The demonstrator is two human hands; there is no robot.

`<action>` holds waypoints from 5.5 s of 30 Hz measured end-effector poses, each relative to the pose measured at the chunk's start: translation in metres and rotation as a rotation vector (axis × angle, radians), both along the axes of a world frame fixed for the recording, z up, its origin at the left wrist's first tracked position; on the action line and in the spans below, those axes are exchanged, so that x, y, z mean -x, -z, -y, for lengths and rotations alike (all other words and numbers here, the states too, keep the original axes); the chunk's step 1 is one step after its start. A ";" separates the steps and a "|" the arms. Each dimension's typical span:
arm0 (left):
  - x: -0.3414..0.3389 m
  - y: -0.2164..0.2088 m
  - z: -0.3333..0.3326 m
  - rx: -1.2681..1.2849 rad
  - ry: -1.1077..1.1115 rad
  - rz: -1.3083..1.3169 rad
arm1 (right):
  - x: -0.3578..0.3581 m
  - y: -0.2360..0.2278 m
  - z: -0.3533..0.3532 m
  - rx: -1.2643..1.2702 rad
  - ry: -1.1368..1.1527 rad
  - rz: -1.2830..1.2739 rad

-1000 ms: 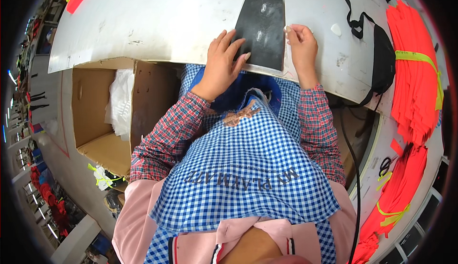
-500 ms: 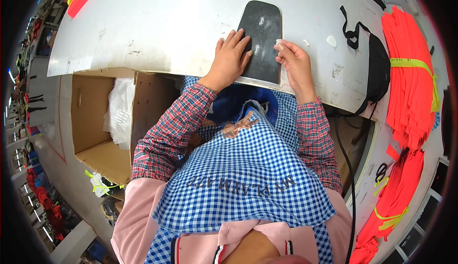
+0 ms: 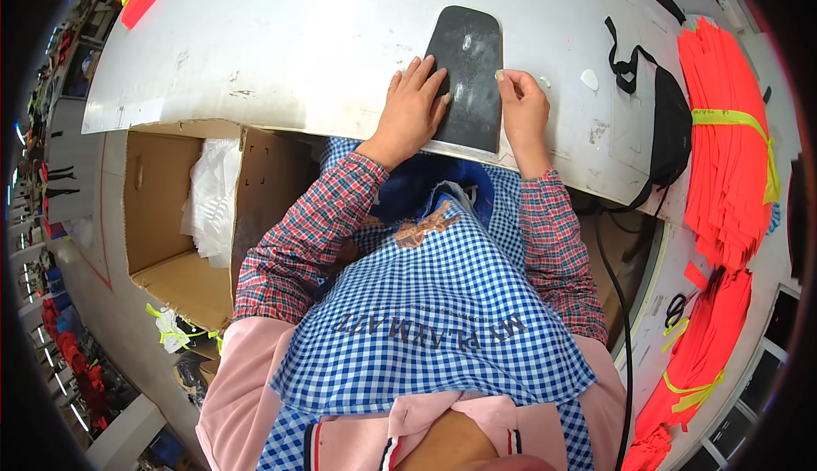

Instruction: Assembling protective sports gear by applying white adhesive strips and padding to black plastic components.

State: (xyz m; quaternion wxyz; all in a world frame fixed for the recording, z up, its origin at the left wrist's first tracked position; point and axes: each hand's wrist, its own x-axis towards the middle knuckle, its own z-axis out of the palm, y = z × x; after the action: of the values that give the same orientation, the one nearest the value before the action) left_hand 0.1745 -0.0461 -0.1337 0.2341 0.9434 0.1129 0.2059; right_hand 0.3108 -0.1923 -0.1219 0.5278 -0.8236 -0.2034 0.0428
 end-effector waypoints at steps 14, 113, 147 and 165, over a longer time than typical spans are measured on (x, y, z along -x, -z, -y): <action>0.001 0.001 0.002 -0.022 -0.016 -0.003 | -0.002 -0.002 -0.002 -0.049 0.000 0.006; 0.009 -0.006 0.005 0.069 -0.072 0.195 | -0.006 0.002 -0.018 -0.077 -0.189 -0.045; -0.004 -0.040 -0.011 0.168 0.146 -0.164 | 0.056 -0.027 0.039 -0.879 -0.296 -1.123; 0.014 -0.050 0.033 -0.027 0.161 -0.197 | 0.044 -0.003 0.043 -0.848 -0.153 -1.070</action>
State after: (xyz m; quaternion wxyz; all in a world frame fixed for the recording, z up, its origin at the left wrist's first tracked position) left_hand 0.1610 -0.0792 -0.0832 0.2251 0.9681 0.0565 0.0945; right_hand 0.2665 -0.2357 -0.1189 0.8278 -0.3950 0.0286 0.3973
